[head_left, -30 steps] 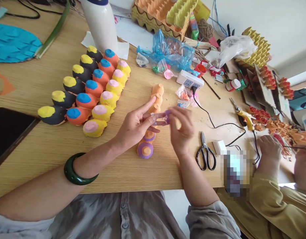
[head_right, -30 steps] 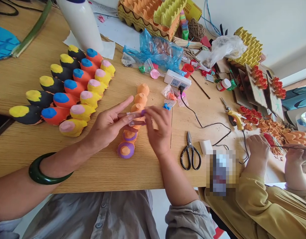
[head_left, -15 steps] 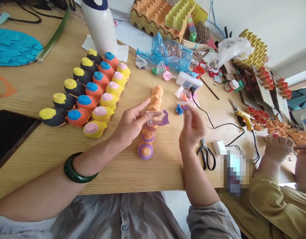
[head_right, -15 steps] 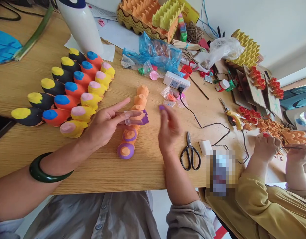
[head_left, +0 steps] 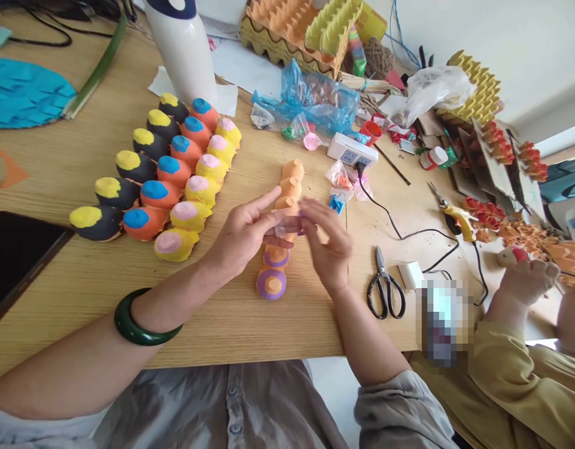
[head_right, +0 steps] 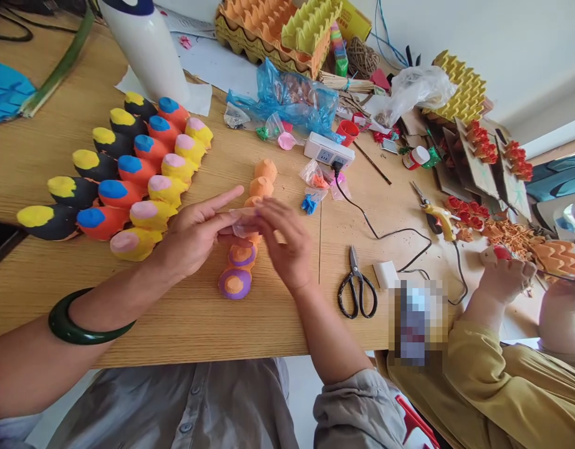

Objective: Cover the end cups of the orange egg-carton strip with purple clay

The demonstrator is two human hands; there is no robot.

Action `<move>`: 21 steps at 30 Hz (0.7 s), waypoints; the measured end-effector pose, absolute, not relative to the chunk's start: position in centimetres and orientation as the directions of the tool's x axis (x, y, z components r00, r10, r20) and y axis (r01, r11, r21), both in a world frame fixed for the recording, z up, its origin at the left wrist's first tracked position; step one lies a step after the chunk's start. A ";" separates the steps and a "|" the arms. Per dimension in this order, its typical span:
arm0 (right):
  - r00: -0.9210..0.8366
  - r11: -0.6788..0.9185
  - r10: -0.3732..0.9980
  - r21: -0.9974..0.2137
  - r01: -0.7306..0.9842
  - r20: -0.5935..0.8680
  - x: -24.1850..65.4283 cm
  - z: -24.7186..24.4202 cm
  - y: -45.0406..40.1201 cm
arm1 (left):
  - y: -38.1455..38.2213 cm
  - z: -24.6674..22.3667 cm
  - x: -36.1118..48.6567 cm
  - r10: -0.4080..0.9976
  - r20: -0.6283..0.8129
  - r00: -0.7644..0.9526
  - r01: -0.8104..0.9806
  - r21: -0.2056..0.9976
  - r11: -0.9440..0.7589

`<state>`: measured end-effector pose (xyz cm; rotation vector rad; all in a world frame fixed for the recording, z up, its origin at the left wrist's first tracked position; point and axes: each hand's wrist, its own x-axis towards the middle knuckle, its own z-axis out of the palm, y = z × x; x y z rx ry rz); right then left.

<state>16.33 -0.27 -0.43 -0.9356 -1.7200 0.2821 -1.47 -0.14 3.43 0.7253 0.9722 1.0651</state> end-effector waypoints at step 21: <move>0.320 0.504 0.754 -0.817 0.280 0.574 16.6 -1.0 -0.1 | 0.5 3.9 -1.7 0.908 -0.376 0.187 -0.518 0.747 0.416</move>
